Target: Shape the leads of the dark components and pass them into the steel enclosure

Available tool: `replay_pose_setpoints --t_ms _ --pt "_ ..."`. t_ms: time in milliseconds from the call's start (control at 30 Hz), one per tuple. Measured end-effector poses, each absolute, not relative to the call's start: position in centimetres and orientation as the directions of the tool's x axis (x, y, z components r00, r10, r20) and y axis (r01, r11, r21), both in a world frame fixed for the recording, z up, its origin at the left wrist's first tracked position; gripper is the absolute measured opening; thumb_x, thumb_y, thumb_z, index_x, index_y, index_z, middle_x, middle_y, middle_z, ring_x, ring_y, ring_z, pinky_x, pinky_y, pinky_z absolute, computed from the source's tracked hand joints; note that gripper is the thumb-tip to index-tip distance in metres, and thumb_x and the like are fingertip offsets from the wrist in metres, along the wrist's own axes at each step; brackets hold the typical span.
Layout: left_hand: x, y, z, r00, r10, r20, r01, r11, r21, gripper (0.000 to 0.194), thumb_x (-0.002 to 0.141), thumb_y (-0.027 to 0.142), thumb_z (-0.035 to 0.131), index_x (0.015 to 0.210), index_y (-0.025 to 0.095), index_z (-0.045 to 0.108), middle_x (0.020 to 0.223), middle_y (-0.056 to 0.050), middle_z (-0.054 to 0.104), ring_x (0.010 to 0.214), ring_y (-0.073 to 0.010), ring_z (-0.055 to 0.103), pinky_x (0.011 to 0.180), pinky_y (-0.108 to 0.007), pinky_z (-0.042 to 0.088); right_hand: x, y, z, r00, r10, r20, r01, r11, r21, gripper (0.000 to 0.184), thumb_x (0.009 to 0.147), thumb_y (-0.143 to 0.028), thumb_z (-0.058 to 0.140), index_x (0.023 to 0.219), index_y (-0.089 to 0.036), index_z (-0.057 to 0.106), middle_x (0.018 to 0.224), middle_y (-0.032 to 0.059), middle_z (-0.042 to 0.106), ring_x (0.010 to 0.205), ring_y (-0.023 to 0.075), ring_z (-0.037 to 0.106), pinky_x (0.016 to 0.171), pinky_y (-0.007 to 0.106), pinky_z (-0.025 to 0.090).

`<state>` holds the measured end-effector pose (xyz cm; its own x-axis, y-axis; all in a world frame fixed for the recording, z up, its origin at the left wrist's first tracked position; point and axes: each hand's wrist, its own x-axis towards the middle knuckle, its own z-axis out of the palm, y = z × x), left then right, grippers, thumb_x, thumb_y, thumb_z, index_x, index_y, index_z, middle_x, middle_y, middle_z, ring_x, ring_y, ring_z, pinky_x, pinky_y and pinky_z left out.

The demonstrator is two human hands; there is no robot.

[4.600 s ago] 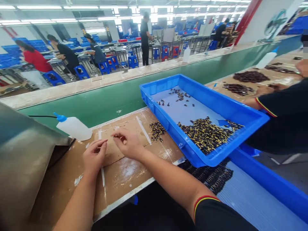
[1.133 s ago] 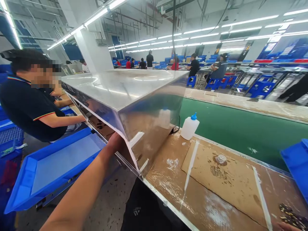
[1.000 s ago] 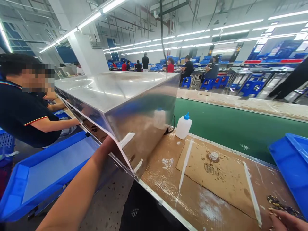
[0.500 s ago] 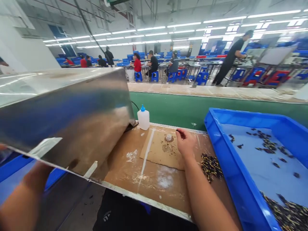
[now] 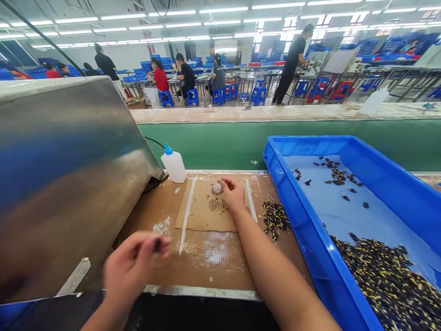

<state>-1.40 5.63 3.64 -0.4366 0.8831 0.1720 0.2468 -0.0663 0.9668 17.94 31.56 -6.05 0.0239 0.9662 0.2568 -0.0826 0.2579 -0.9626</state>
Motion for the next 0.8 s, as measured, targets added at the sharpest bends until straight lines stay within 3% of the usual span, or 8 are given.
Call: replay_pose_setpoints --t_ms 67,133,200,333,500,633,800 --pt "0.5 10.7 2.9 -0.338 0.94 -0.051 -0.115 0.013 0.993 0.036 0.08 0.051 0.082 0.082 0.015 0.074 0.078 -0.007 0.071 0.064 -0.0132 0.064 0.062 -0.024 0.057 18.0 31.4 -6.0 0.025 0.96 0.278 -0.057 0.279 -0.959 0.044 0.081 -0.054 0.074 0.105 -0.016 0.075 0.1 0.0105 0.077 0.09 0.0239 0.071 0.085 0.039 0.058" --pt "2.0 15.7 2.1 -0.262 0.944 -0.203 -0.419 0.078 0.905 0.04 0.065 0.044 0.093 0.081 0.013 0.075 0.079 -0.007 0.072 0.064 -0.0097 0.063 0.062 -0.018 0.056 18.2 31.2 -5.8 0.029 0.948 0.318 -0.015 0.319 -0.948 0.042 0.084 -0.053 0.071 0.107 -0.017 0.076 0.102 0.0102 0.077 0.092 0.0241 0.071 0.087 0.039 0.058" --pt "2.7 19.5 1.3 -0.254 0.932 -0.259 -0.53 0.09 0.843 0.041 0.058 0.033 0.098 0.085 0.011 0.076 0.082 -0.009 0.074 0.067 -0.0093 0.066 0.067 -0.017 0.057 18.4 31.0 -5.6 0.04 0.936 0.351 0.027 0.35 -0.936 0.039 0.087 -0.05 0.069 0.108 -0.018 0.076 0.103 0.0102 0.076 0.092 0.0242 0.071 0.086 0.039 0.058" --pt "2.8 22.3 -0.6 -0.228 0.945 -0.232 -0.549 0.072 0.832 0.049 0.055 0.022 0.098 0.098 0.01 0.078 0.091 -0.012 0.077 0.078 -0.013 0.072 0.078 -0.021 0.06 18.5 31.2 -5.5 0.075 0.926 0.369 0.069 0.364 -0.929 0.034 0.089 -0.046 0.066 0.107 -0.018 0.075 0.102 0.01 0.076 0.092 0.024 0.07 0.087 0.039 0.057" --pt "2.1 21.9 -2.0 -0.246 0.949 -0.199 -0.484 0.057 0.873 0.054 0.054 0.032 0.099 0.098 0.01 0.077 0.093 -0.013 0.077 0.076 -0.0141 0.072 0.078 -0.024 0.061 18.3 31.5 -5.1 0.083 0.926 0.367 0.082 0.361 -0.929 0.036 0.088 -0.046 0.068 0.109 -0.017 0.074 0.098 0.0092 0.075 0.086 0.0223 0.069 0.081 0.036 0.057" --pt "1.6 21.8 -2.3 -0.288 0.942 -0.172 -0.381 0.052 0.923 0.048 0.059 0.038 0.094 0.093 0.009 0.077 0.084 -0.011 0.076 0.071 -0.0148 0.07 0.074 -0.028 0.061 18.2 31.5 -5.0 0.065 0.924 0.376 0.116 0.368 -0.923 0.032 0.088 -0.043 0.069 0.105 -0.017 0.075 0.097 0.0088 0.076 0.084 0.0211 0.069 0.081 0.035 0.057" --pt "1.1 22.0 -2.8 -0.315 0.938 -0.143 -0.238 0.068 0.969 0.041 0.072 0.038 0.081 0.1 0.009 0.076 0.078 -0.009 0.073 0.071 -0.0171 0.071 0.074 -0.031 0.061 18.6 31.5 -5.2 0.046 0.899 0.436 0.208 0.419 -0.884 0.027 0.094 -0.039 0.063 0.108 -0.019 0.075 0.103 0.0078 0.075 0.087 0.02 0.068 0.078 0.033 0.055"
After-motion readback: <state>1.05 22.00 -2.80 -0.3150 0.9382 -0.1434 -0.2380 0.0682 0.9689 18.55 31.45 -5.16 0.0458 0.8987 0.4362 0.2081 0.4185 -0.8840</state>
